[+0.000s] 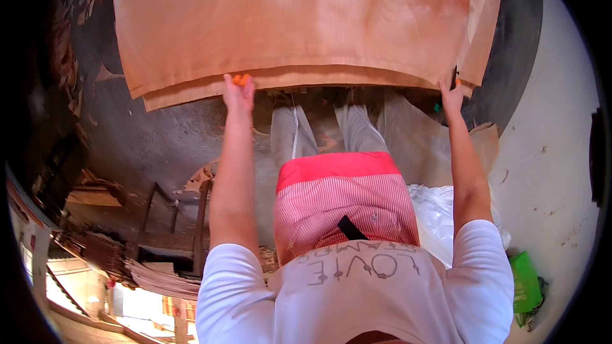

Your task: The person handles wood veneer sheets on a table, using a utility knife to cut out sections and placing wood patches into the openings. The person also uses a long rod to move the veneer sheets.

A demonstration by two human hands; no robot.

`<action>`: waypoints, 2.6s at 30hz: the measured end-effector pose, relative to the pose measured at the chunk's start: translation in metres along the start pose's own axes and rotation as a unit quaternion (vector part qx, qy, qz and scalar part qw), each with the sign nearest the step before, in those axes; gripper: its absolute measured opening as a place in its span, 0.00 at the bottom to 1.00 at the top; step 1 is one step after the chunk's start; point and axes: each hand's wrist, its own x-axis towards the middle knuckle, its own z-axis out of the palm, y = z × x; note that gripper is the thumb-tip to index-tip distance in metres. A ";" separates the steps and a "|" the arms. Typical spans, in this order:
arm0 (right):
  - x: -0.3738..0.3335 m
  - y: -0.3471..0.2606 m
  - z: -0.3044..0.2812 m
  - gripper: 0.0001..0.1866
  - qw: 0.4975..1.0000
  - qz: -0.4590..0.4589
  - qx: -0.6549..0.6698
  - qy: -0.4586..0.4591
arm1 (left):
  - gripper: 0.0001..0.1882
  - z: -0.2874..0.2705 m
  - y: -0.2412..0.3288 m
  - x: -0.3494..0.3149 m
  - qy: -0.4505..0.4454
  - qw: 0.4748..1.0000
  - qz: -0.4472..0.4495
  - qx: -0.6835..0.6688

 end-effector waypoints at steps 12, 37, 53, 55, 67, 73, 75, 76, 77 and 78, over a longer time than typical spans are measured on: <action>0.008 0.014 0.022 0.32 0.999 0.032 -0.037 -0.008 | 0.39 0.079 -0.012 -0.026 -0.077 0.995 0.014 -0.055; -0.049 0.061 0.044 0.24 0.946 0.150 0.288 0.018 | 0.28 0.119 -0.036 -0.020 0.053 0.996 0.032 0.063; -0.276 0.215 -0.089 0.13 0.950 0.244 0.064 0.186 | 0.29 0.068 -0.061 -0.050 0.117 0.957 0.027 0.263; -0.293 0.226 -0.130 0.12 0.952 0.226 0.034 0.203 | 0.24 0.043 -0.061 -0.066 -0.010 0.884 0.086 0.459; -0.411 0.120 -0.179 0.10 0.958 0.174 0.074 0.215 | 0.30 0.083 -0.008 -0.278 -0.251 0.482 0.352 0.762; -0.426 0.036 -0.118 0.16 0.979 0.075 0.190 0.028 | 0.26 -0.023 0.099 -0.261 -0.206 0.550 0.394 0.707; -0.431 0.030 -0.063 0.12 0.982 0.010 0.184 -0.047 | 0.23 -0.084 0.136 -0.256 -0.164 0.593 0.416 0.669; -0.443 0.013 -0.055 0.10 0.985 0.005 0.164 -0.055 | 0.22 -0.109 0.151 -0.265 -0.125 0.575 0.385 0.711; -0.454 0.018 -0.032 0.11 0.978 0.048 0.182 -0.087 | 0.21 -0.123 0.155 -0.296 -0.139 0.592 0.392 0.691; -0.460 0.000 -0.030 0.11 0.978 0.003 0.182 -0.101 | 0.20 -0.180 0.173 -0.271 -0.085 0.626 0.430 0.645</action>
